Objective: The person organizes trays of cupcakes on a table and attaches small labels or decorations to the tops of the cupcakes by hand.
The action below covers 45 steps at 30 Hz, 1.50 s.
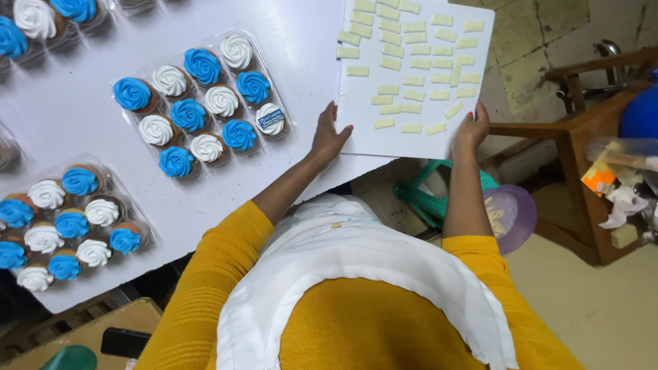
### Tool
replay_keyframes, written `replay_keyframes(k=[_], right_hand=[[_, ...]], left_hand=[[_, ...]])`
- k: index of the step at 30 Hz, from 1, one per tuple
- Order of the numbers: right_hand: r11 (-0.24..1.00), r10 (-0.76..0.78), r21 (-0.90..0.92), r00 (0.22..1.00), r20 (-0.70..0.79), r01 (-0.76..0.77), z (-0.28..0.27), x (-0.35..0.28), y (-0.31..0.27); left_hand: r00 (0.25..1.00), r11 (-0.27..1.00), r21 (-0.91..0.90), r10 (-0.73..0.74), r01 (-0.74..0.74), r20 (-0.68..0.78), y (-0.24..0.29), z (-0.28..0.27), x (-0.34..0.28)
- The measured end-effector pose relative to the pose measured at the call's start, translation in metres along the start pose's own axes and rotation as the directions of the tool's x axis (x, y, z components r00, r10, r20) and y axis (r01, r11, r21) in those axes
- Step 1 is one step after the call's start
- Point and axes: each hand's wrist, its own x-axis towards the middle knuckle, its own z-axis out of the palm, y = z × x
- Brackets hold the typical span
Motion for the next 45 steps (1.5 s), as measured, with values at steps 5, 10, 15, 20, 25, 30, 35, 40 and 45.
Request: replay_keyframes(k=[5, 10, 15, 20, 25, 30, 35, 40, 45], right_hand=[[0.952, -0.081, -0.285, 0.991, 0.108, 0.109, 0.000, 0.000, 0.020], [0.933, -0.075, -0.325, 0.968, 0.241, 0.154, 0.021, -0.025, -0.004], [0.911, -0.019, -0.377, 0.931, 0.365, 0.167, 0.034, -0.054, -0.069], [0.845, -0.022, -0.478, 0.908, 0.418, 0.240, 0.043, -0.060, -0.089], [0.836, -0.040, -0.478, 0.898, 0.439, 0.271, 0.040, -0.057, -0.084], [0.827, -0.038, -0.491, 0.899, 0.437, 0.273, 0.041, -0.055, -0.083], [0.826, -0.035, -0.490, 0.894, 0.446, 0.277, 0.040, -0.056, -0.085], [0.835, -0.026, -0.482, 0.894, 0.447, 0.265, 0.040, -0.054, -0.087], [0.841, -0.088, -0.463, 0.915, 0.395, 0.281, 0.043, -0.063, -0.095]], left_hand=[[0.993, 0.991, 0.088, -0.094, 0.101, -0.074, 0.003, 0.008, -0.020], [0.973, 0.949, 0.265, -0.120, 0.171, -0.198, -0.028, 0.004, -0.004], [0.969, 0.901, 0.406, -0.055, 0.152, -0.240, 0.015, -0.003, 0.022], [0.794, 0.939, 0.326, 0.113, 0.111, -0.597, -0.016, -0.034, 0.137], [0.667, 0.877, 0.432, 0.194, 0.210, -0.720, -0.017, -0.033, 0.155], [0.544, 0.854, 0.507, 0.374, 0.113, -0.751, -0.023, -0.031, 0.153], [0.505, 0.868, 0.496, 0.416, 0.028, -0.756, 0.002, -0.037, 0.141], [0.572, 0.910, 0.376, 0.405, -0.174, -0.713, 0.017, -0.046, 0.129], [0.621, 0.879, 0.406, 0.467, -0.249, -0.630, 0.005, -0.055, 0.144]])
